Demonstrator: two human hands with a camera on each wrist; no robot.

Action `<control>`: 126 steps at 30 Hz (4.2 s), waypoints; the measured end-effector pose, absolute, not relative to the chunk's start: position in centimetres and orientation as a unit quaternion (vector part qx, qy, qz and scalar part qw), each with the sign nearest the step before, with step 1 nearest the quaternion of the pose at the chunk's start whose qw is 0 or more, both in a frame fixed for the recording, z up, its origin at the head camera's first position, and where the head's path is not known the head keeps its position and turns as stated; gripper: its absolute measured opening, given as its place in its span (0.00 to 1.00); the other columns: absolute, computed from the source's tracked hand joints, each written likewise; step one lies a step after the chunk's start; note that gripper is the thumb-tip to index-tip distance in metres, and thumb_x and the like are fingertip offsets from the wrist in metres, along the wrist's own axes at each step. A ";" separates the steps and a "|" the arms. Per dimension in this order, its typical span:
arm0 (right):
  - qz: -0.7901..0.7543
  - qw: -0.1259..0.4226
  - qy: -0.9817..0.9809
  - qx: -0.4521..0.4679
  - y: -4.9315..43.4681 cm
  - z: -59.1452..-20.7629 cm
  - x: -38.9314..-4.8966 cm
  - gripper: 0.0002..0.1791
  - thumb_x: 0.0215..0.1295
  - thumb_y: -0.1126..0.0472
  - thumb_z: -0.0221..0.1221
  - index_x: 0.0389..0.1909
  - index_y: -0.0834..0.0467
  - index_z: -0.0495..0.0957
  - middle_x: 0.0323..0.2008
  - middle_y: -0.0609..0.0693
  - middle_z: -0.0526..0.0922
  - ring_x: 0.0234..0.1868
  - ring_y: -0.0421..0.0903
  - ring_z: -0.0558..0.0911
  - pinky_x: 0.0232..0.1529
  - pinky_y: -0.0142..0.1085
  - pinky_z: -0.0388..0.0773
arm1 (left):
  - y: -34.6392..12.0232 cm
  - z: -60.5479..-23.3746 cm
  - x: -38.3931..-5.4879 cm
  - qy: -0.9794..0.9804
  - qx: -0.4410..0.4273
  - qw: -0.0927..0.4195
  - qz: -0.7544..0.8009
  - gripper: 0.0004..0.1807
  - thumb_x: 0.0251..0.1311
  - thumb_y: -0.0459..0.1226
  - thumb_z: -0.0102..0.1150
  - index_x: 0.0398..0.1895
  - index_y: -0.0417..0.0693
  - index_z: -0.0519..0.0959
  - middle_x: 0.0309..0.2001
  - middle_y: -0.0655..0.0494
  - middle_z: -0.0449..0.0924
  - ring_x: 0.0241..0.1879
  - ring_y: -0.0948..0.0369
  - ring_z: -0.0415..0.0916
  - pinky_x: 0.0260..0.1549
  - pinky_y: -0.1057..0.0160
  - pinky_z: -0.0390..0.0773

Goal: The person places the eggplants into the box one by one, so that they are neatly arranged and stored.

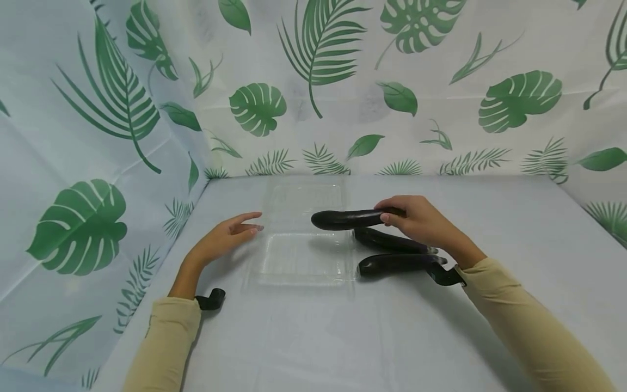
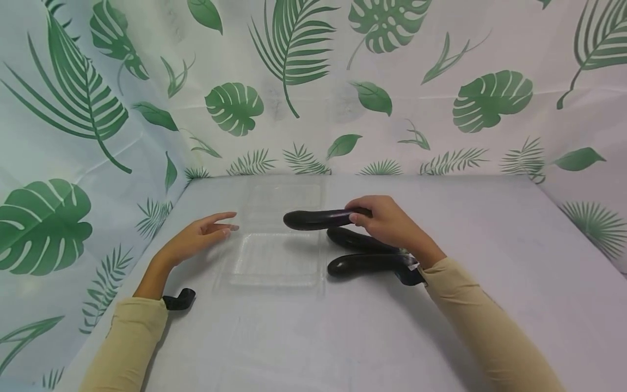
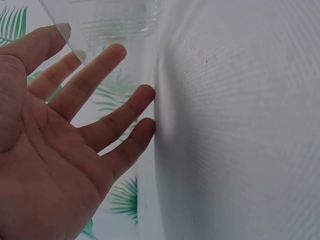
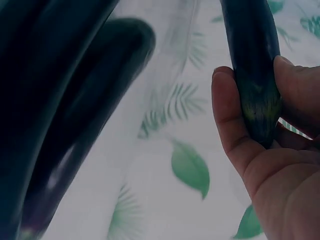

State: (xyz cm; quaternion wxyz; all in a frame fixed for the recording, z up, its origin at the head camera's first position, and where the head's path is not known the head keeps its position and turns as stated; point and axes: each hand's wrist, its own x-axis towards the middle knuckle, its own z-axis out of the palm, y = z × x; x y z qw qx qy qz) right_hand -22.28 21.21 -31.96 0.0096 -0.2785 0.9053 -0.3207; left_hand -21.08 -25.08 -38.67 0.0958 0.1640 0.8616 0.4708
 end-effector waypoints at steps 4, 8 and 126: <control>-0.322 0.013 0.900 -0.295 19.4 -32.1 -22.5 0.15 0.78 0.66 0.63 0.59 0.68 0.84 0.49 0.58 0.88 0.45 0.53 0.79 0.47 0.50 0.75 | -25.1 -38.9 -21.1 0.862 0.161 0.095 0.471 0.31 0.82 0.39 0.56 0.83 0.43 0.65 0.68 0.43 0.80 0.71 0.44 0.73 0.71 0.36 0.65; -0.317 0.008 0.890 -0.328 17.8 -32.4 -22.6 0.13 0.76 0.68 0.63 0.56 0.68 0.85 0.48 0.57 0.88 0.46 0.53 0.82 0.52 0.52 0.78 | -25.1 -38.9 -21.0 0.861 0.158 0.097 0.474 0.31 0.82 0.39 0.56 0.83 0.44 0.65 0.68 0.44 0.80 0.71 0.44 0.73 0.71 0.36 0.65; -0.286 0.005 0.927 -0.243 27.4 -34.2 -19.3 0.25 0.79 0.54 0.63 0.66 0.67 0.80 0.63 0.64 0.83 0.60 0.64 0.83 0.57 0.62 0.80 | -24.8 -39.0 -20.5 0.856 0.157 0.098 0.482 0.32 0.81 0.44 0.58 0.82 0.46 0.66 0.67 0.45 0.82 0.70 0.45 0.75 0.70 0.36 0.66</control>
